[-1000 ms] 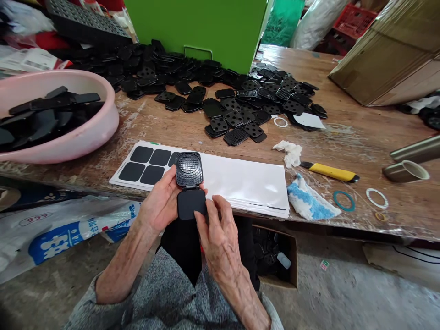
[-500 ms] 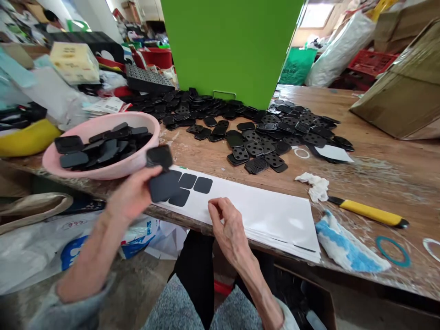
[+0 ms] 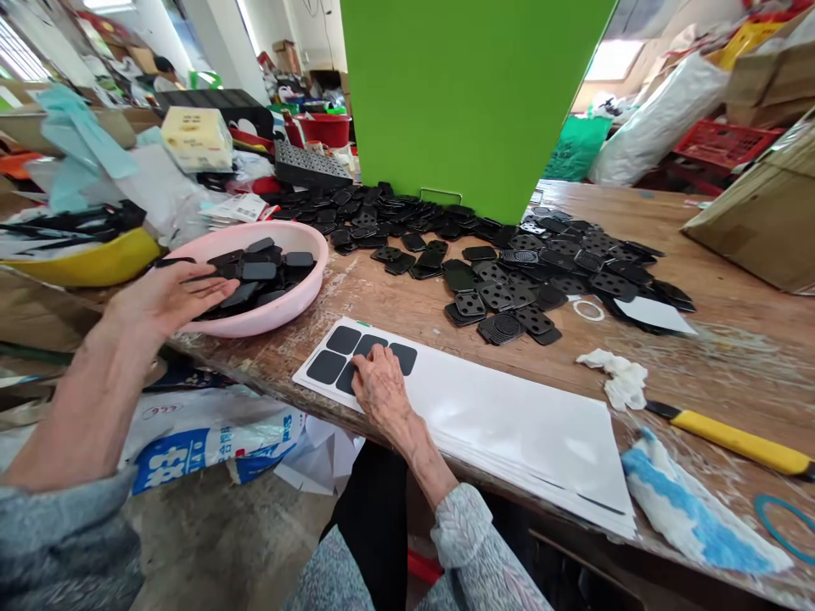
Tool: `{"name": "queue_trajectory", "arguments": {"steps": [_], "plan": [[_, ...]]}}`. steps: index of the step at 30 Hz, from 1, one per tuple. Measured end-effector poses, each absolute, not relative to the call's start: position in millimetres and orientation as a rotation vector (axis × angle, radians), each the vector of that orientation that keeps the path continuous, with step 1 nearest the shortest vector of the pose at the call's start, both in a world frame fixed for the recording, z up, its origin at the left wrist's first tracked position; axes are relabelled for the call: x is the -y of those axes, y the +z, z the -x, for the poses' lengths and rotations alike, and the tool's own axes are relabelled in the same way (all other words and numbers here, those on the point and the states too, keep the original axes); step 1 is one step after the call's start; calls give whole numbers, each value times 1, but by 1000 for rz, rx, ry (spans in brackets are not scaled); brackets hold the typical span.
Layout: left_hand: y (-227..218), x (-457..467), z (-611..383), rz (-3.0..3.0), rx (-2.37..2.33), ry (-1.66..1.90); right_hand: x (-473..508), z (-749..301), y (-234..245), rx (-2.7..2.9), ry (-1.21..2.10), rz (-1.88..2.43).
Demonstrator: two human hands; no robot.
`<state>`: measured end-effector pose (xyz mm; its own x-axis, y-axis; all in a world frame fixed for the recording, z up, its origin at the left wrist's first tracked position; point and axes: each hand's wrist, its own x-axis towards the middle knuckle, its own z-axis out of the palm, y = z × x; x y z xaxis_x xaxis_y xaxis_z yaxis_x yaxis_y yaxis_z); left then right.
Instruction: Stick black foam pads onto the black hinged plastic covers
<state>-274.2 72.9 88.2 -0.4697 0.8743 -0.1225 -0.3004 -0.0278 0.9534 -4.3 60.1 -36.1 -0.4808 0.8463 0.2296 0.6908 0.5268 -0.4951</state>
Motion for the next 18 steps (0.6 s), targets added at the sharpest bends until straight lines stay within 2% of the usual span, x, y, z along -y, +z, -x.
{"name": "queue_trajectory", "arguments": {"steps": [2,5,10,15,18], "plan": [[72,-62,250,-958,-1465,1553,-62,9,-35,2349,454,1288],[33,-49,205,-1495,-1464,1168,-65,13,-34,2377,429,1312],[-32,-48,171,-1961,-1572,1020,-76,17,-32,2405,403,1254],[-51,-51,178,-2269,-1709,679,-92,23,-35,2405,418,1183],[-52,-49,179,-2345,-1758,595,-91,25,-37,2407,436,1174]]}}
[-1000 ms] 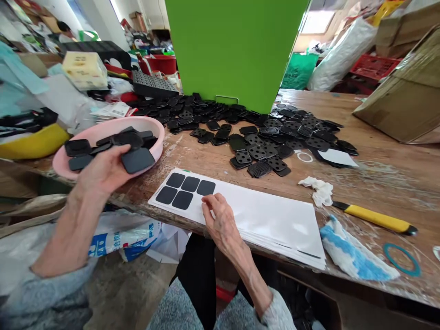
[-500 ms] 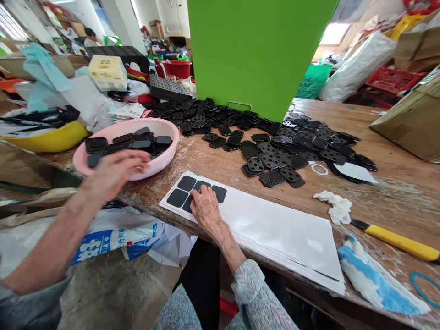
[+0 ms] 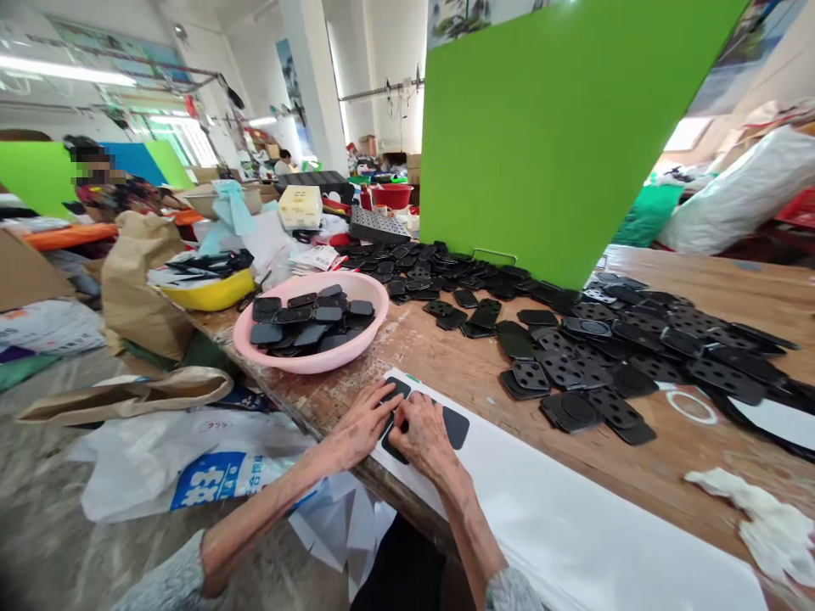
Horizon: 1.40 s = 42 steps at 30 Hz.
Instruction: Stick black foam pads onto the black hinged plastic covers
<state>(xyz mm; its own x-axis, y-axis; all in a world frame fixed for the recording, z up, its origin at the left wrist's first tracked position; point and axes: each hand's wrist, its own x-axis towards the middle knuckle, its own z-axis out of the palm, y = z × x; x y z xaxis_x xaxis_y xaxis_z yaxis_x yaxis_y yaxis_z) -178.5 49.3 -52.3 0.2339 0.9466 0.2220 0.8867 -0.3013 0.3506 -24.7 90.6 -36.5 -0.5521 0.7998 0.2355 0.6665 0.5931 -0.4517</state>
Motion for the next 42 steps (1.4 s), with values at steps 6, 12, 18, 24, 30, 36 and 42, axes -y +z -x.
{"name": "queue_trajectory", "arguments": {"steps": [6,12,18,24,30,36,42], "plan": [[-58,-50,181,-2365,-1729,680,-72,22,-35,2380,464,1263],[-67,-56,184,-2336,-1719,720,-71,23,-30,2416,476,1306],[-69,-56,184,-2354,-1702,768,-80,22,-17,2452,504,1285],[-85,-66,195,-2419,-1684,843,-77,22,-21,2386,448,1298],[-97,-69,199,-2479,-1688,894,-50,6,-19,2217,498,1168],[-59,-76,188,-2460,-1751,736,-24,-85,-14,1457,1022,1031],[10,-148,71,-2047,-1665,662,-10,-138,-36,1041,1128,1068]]}}
